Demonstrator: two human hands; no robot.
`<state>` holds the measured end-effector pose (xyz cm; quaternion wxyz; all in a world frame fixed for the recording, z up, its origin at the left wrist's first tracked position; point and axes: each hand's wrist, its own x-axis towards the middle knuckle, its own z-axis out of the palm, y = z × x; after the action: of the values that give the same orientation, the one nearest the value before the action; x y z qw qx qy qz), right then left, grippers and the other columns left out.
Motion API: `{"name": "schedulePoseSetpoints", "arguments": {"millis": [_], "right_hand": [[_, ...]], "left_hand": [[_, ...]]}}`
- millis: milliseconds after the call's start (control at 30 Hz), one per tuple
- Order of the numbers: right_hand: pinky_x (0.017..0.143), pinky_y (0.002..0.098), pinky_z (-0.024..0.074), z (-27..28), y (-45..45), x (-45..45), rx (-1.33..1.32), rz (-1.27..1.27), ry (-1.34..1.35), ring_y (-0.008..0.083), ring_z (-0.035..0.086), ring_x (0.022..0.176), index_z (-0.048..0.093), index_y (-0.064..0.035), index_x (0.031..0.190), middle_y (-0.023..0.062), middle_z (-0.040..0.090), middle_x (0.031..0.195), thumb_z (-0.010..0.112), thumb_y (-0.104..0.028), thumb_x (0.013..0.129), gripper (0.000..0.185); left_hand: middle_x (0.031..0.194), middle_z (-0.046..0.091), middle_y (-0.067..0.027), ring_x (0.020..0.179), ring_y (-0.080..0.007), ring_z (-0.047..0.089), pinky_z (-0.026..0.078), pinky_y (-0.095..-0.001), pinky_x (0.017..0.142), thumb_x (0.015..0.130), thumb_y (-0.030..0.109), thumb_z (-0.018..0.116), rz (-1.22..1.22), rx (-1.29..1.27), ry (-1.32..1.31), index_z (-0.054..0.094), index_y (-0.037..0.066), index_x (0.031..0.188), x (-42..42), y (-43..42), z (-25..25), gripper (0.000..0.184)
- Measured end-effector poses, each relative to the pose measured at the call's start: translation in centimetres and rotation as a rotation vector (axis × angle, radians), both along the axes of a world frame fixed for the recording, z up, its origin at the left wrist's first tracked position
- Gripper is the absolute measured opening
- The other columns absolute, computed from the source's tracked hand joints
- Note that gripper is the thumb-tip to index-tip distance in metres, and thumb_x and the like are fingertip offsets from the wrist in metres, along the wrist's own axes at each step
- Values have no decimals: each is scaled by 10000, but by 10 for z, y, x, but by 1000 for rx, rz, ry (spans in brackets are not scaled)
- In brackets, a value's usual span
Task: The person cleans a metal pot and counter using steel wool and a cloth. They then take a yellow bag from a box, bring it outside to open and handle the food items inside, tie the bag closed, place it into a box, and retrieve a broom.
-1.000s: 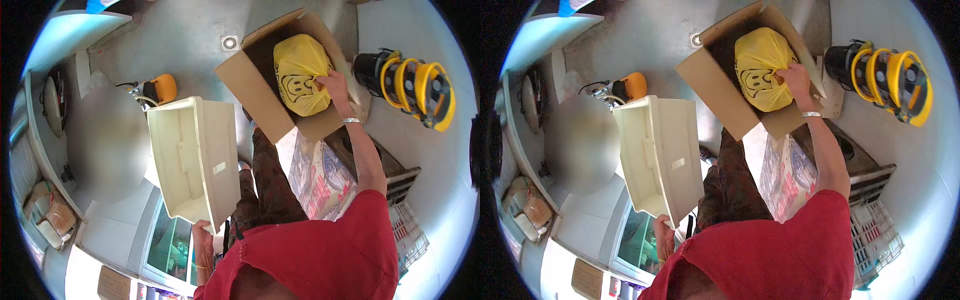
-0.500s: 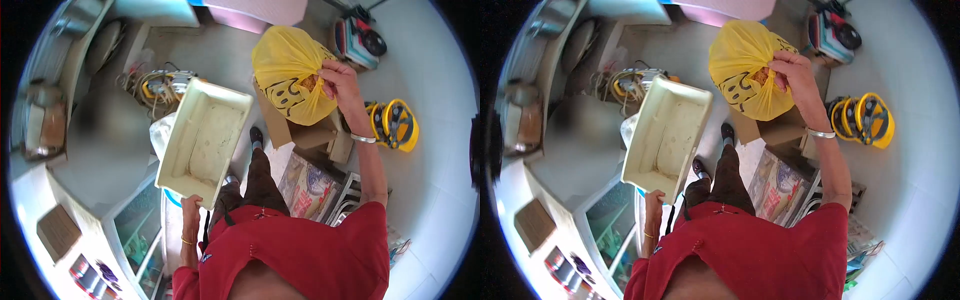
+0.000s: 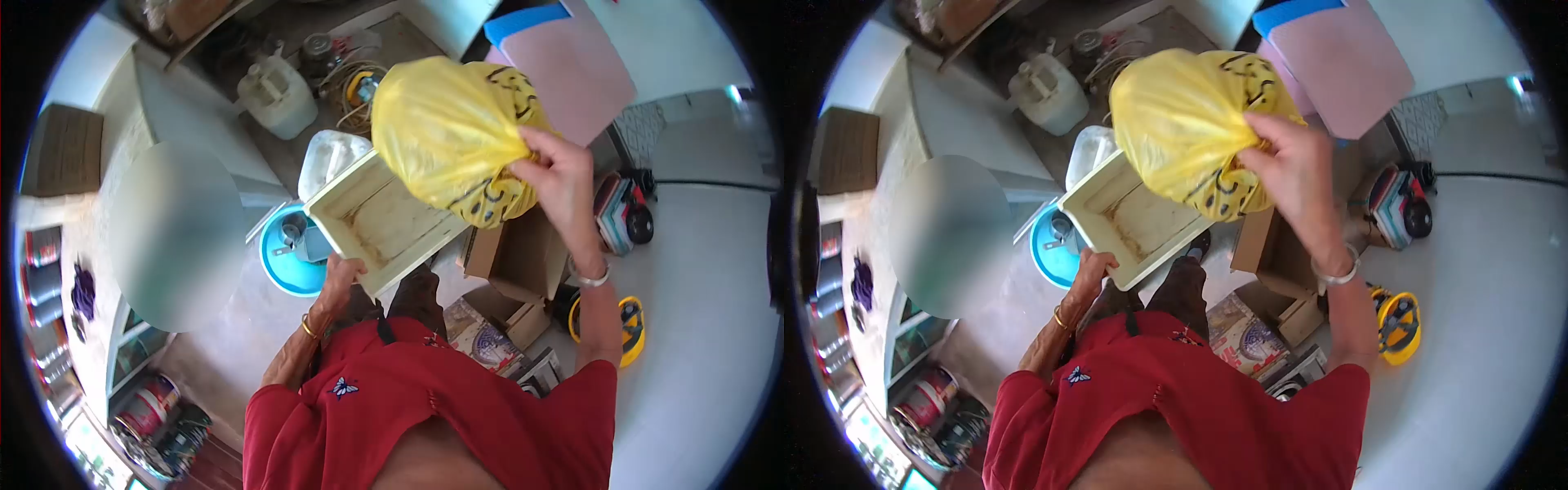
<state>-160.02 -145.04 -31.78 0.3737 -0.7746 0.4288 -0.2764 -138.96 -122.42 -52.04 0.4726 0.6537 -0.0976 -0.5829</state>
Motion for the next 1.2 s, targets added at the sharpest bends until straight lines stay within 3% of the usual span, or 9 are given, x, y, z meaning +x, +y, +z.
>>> {"name": "schedulePoseSetpoints", "arguments": {"millis": [100,167,233,267,567,833,933,1067,1200], "right_hand": [[613,330,507,-8,32,40,-489,171,229,249,635,711,652,-40,952,128,645,840,637,24,673,286],[591,345,496,-8,50,59,-545,276,232,257,618,684,636,-36,888,92,626,797,645,27,648,249],[580,332,489,-12,64,72,-659,407,217,227,618,688,637,-47,873,67,612,795,658,18,631,251],[566,314,479,-13,68,77,-705,421,211,204,606,680,633,-54,864,47,588,791,649,12,631,243],[545,255,452,-8,78,96,-948,558,219,153,526,626,647,-38,922,45,624,970,635,-41,666,257],[529,254,448,7,75,103,-986,490,293,159,521,601,658,-52,1003,54,645,985,640,-4,733,275],[571,296,491,7,64,104,-874,505,170,213,599,689,573,-17,1138,120,640,1015,634,29,748,397],[702,341,536,20,60,107,-616,336,157,300,623,852,558,13,1141,179,605,1067,690,17,695,465],[648,305,532,24,40,105,-783,352,363,255,631,837,566,5,1140,160,621,1026,740,-7,632,538]], "left_hand": [[781,547,-54,627,-142,475,395,-292,552,704,67,553,-57,8,2,572,6,804,14,15,-20,118],[955,599,-79,798,-156,540,453,-297,711,823,132,561,-471,-452,-838,586,-9,982,21,30,-35,214],[1061,595,-95,926,-169,542,445,-282,798,871,227,549,152,-259,135,570,-13,1121,14,10,-21,347],[1202,543,-118,1040,-163,515,446,-302,861,914,240,536,150,-237,127,504,-5,1236,16,11,-23,405],[1209,539,-117,1053,-163,509,442,-304,876,916,239,538,190,-248,127,493,-6,1245,24,16,-22,413],[1215,534,-117,1067,-164,503,437,-306,891,917,238,539,151,-286,108,482,-7,1254,28,17,-19,421],[1218,532,-117,1072,-164,501,436,-307,896,917,237,540,132,-307,91,478,-8,1257,31,14,-19,424],[1221,530,-117,1079,-164,498,433,-308,904,918,237,541,106,-338,64,472,-8,1262,30,17,-15,428],[1224,527,-116,1085,-164,495,431,-309,911,919,236,542,78,-365,35,466,-9,1266,33,14,-14,432]]}}
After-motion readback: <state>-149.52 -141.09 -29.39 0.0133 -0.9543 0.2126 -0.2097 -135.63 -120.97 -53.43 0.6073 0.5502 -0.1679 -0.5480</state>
